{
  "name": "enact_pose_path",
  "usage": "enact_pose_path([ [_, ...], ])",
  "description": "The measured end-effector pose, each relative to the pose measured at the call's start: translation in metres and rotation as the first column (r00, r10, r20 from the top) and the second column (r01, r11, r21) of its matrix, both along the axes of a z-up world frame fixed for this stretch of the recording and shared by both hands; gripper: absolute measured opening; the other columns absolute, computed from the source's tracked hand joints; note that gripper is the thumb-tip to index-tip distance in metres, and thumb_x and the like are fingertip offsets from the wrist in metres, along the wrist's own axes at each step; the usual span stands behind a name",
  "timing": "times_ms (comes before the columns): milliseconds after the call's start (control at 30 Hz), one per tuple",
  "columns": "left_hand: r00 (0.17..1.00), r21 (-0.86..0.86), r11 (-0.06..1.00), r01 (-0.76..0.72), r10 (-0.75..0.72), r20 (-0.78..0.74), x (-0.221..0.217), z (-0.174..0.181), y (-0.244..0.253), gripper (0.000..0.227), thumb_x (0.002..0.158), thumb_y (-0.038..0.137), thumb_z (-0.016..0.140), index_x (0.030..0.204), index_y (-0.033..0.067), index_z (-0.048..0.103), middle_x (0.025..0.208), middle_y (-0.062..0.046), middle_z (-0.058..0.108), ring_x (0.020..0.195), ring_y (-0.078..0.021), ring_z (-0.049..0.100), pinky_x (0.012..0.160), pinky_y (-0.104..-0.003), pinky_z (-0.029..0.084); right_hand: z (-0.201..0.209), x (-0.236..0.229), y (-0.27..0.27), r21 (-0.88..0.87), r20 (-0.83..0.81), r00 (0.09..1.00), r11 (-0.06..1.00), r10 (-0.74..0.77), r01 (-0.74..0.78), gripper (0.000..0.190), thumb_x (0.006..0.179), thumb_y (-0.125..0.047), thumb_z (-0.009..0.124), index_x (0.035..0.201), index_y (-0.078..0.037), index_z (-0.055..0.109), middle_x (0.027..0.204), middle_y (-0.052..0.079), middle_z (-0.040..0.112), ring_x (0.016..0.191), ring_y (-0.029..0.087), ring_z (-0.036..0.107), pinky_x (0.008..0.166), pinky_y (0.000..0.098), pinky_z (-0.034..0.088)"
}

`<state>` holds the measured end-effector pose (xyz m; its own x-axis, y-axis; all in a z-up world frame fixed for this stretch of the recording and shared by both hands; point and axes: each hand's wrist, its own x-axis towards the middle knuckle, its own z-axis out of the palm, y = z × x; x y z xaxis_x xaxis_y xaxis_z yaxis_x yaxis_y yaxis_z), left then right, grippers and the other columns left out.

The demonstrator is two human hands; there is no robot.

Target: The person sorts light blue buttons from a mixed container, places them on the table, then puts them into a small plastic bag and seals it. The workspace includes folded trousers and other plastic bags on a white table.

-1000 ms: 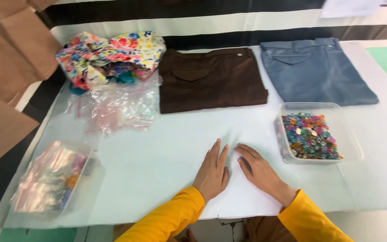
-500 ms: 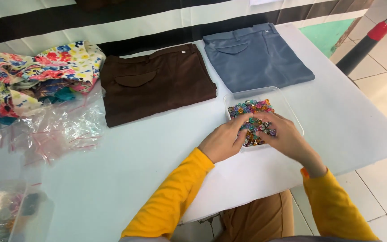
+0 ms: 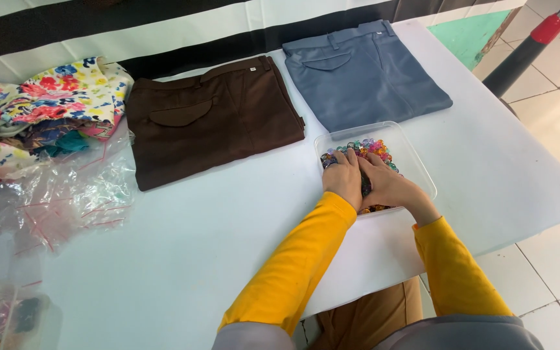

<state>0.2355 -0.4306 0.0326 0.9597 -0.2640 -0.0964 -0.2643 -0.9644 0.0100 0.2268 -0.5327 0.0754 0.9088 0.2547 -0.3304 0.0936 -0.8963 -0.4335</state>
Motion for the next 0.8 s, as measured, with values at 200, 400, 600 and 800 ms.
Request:
enact_pose_path([
  [200,0.965,0.072,0.997,0.018,-0.036,0.259,0.016,-0.038,-0.005,0.071,0.080,0.022,0.075,0.141,0.0007,0.047,0.114,-0.018,0.067,0.088,-0.0233,0.074,0.077,-0.033,0.059,-0.025,0.008,-0.004,0.054,0.079,0.996,0.998,-0.041,0.037,0.100,0.070,-0.021,0.091,0.153,-0.015,0.036,0.148,0.025,0.038,0.136,0.050,0.047,0.110,0.0593,0.044],
  [400,0.945,-0.096,0.988,0.121,-0.085,0.315,0.021,-0.059,0.001,0.036,0.072,0.016,0.075,0.102,0.0040,0.062,0.078,-0.009,0.065,0.066,-0.0209,0.069,0.063,-0.038,0.058,-0.044,0.012,-0.016,0.051,0.089,0.995,0.998,-0.039,0.035,0.078,0.081,-0.014,0.082,0.148,-0.010,0.042,0.142,0.025,0.049,0.133,0.046,0.052,0.106,0.0563,0.048],
  [600,0.987,-0.310,0.943,0.124,-0.086,0.133,0.016,-0.027,0.012,0.031,0.076,0.014,0.076,0.101,0.0046,0.062,0.079,-0.012,0.070,0.071,-0.0258,0.075,0.066,-0.040,0.061,-0.012,-0.004,-0.015,0.317,0.032,0.972,0.925,-0.231,0.209,0.068,0.081,-0.005,0.073,0.144,-0.020,0.053,0.139,0.021,0.059,0.133,0.047,0.051,0.109,0.0585,0.044],
  [800,0.992,-0.411,0.905,0.108,-0.074,0.098,0.017,-0.027,0.014,0.029,0.073,0.017,0.074,0.095,0.0029,0.063,0.077,-0.012,0.071,0.071,-0.0286,0.076,0.063,-0.042,0.061,-0.014,-0.009,-0.019,0.400,0.046,0.918,0.850,-0.394,0.344,0.073,0.075,-0.001,0.071,0.145,-0.017,0.055,0.129,0.022,0.065,0.125,0.044,0.058,0.105,0.0569,0.046],
])
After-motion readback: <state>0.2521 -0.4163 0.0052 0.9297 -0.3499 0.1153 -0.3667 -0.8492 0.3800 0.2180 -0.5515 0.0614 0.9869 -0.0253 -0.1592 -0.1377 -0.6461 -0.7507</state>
